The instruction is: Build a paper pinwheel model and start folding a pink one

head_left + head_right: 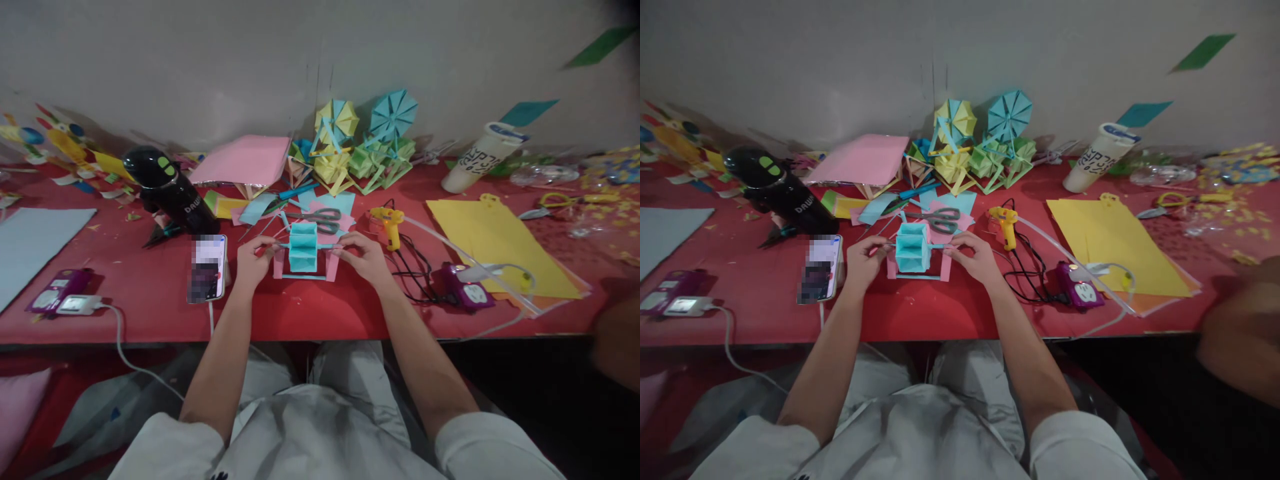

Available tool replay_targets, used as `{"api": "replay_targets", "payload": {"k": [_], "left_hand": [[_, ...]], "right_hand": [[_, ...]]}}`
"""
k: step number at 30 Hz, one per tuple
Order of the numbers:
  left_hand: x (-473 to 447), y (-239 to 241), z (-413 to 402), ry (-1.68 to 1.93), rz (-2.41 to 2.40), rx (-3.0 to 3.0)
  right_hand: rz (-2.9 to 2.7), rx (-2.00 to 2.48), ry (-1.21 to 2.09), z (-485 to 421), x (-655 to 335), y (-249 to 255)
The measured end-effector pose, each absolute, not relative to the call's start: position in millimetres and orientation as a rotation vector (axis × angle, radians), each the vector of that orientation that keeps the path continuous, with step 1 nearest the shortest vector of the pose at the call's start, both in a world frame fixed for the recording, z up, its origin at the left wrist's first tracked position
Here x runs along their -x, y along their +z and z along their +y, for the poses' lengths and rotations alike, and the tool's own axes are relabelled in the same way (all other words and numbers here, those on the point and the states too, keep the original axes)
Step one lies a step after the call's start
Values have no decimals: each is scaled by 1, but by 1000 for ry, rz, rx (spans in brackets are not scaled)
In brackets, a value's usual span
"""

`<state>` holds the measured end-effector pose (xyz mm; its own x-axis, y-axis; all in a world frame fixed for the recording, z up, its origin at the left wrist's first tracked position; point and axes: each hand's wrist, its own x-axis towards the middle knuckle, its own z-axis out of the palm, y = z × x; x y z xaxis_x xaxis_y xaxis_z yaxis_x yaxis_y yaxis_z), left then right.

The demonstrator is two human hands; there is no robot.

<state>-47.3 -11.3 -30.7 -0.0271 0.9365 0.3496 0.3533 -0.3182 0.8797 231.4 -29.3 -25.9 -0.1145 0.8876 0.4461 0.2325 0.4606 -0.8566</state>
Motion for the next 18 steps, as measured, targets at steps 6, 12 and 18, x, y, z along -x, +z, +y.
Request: {"api": "replay_targets", "payload": {"k": [6,12,18], "left_hand": [[47,-31,-11,1354,1360,-1698],[46,-28,-12,1340,1346,-1700],[45,-23,-14,1331,1328,-1715]], "right_hand": [[-1613,1009,747,-30,-230,-26],[-1604,1040,748,-32,-228,-21],[-1623,1026,743,-31,-229,-22]]}}
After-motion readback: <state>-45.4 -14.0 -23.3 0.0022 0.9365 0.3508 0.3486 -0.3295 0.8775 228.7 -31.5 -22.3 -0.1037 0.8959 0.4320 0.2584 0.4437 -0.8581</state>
